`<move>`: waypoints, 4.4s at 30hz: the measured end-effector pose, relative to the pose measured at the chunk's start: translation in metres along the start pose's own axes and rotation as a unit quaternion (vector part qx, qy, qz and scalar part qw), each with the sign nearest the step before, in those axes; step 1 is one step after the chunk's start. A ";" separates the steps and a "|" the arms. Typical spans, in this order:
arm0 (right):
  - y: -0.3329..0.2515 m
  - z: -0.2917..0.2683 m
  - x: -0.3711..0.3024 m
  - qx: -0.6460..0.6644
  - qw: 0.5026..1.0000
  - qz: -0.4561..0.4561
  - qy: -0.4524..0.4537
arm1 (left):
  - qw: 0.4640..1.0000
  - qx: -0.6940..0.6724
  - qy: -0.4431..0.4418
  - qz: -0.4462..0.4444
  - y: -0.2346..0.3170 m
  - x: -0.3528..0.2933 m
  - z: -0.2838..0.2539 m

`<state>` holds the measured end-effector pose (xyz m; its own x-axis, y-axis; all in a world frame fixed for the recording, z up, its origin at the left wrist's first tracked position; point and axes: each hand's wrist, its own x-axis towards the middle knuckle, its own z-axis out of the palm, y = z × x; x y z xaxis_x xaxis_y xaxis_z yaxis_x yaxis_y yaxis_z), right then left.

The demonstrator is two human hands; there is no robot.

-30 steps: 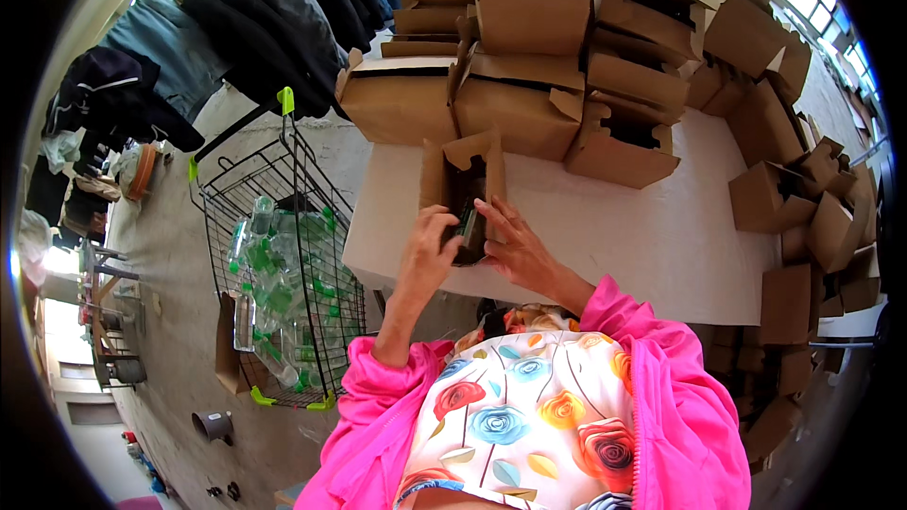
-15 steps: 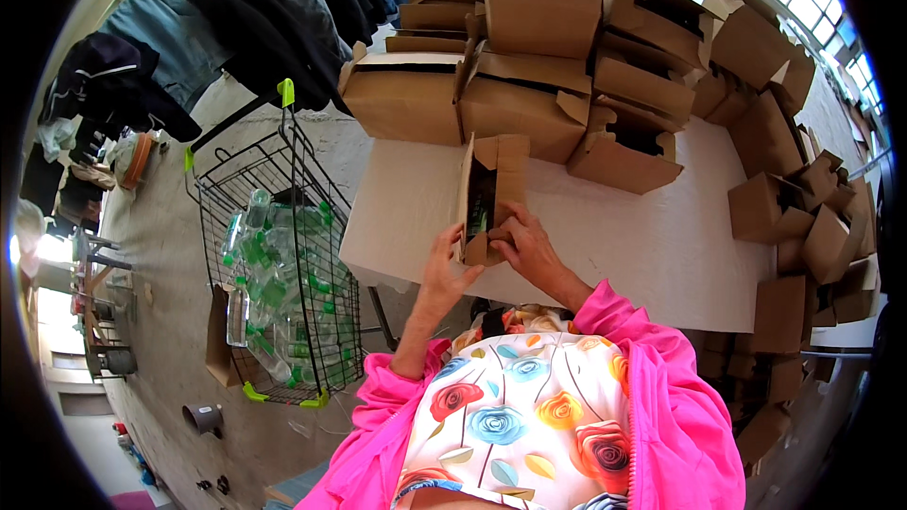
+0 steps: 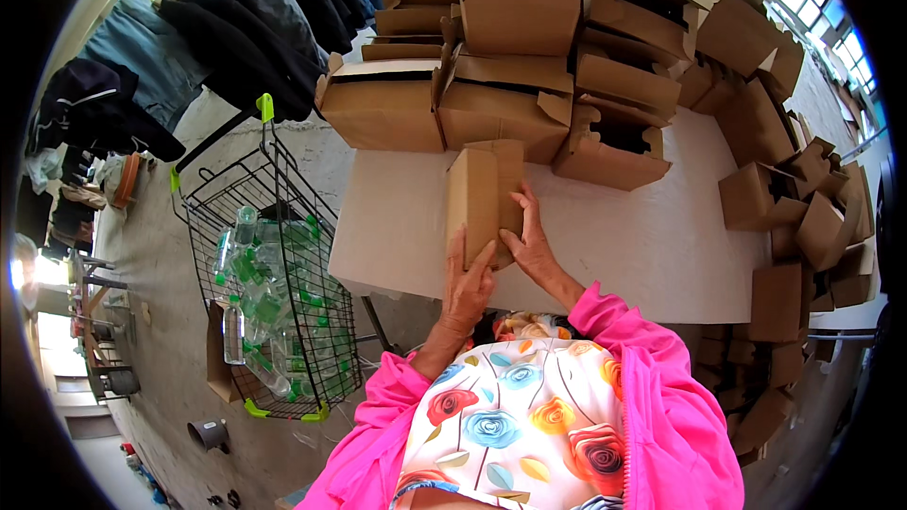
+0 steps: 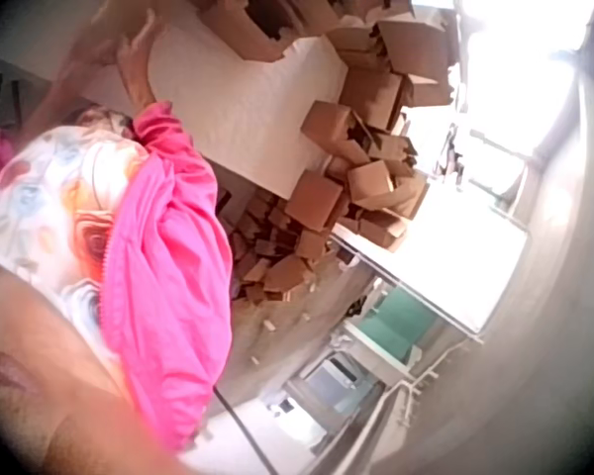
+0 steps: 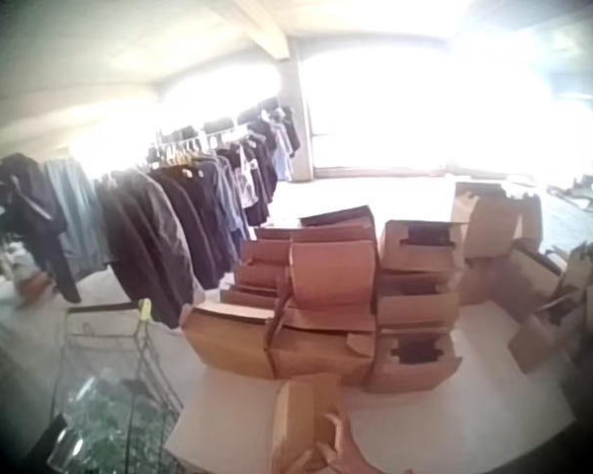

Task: The person places plastic bottles into cardboard boxes and closes the lids by hand.

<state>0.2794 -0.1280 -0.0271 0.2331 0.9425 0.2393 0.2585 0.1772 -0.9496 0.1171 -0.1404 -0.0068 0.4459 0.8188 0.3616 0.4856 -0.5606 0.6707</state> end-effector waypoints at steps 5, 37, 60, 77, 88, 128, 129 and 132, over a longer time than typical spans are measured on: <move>-0.003 -0.002 0.020 0.192 0.969 0.153 -0.013 | 0.990 -0.045 0.047 -0.122 -0.018 -0.009 -0.014; 0.065 -0.018 0.088 0.246 0.819 0.452 -0.252 | 0.696 -0.536 0.153 -0.453 -0.044 -0.044 -0.015; 0.100 -0.007 0.079 0.207 0.840 0.455 -0.208 | 0.682 -0.597 0.053 -0.419 -0.071 -0.046 -0.043; -0.059 -0.110 0.135 0.478 0.857 0.173 0.083 | 0.898 -0.375 -0.104 -0.205 0.047 0.204 -0.138; 0.027 -0.107 0.246 0.605 0.702 0.219 0.307 | 0.945 -0.245 -0.143 -0.161 0.003 0.419 -0.081; 0.037 -0.519 -0.046 -0.368 0.613 0.380 0.586 | 0.975 0.177 0.092 0.092 -0.028 0.379 -0.018; 0.044 -0.527 -0.044 -0.347 0.630 0.400 0.568 | 0.976 0.175 0.097 0.092 -0.023 0.372 -0.017; 0.067 -0.537 -0.036 -0.294 0.644 0.409 0.576 | 0.970 0.191 0.081 0.126 -0.012 0.353 -0.018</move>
<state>0.7920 -0.3020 0.0089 0.9699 -0.2427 0.0209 -0.1606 -0.7014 -0.6944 0.2550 0.1577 0.1242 0.4775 0.6416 0.6003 0.6337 -0.7247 0.2706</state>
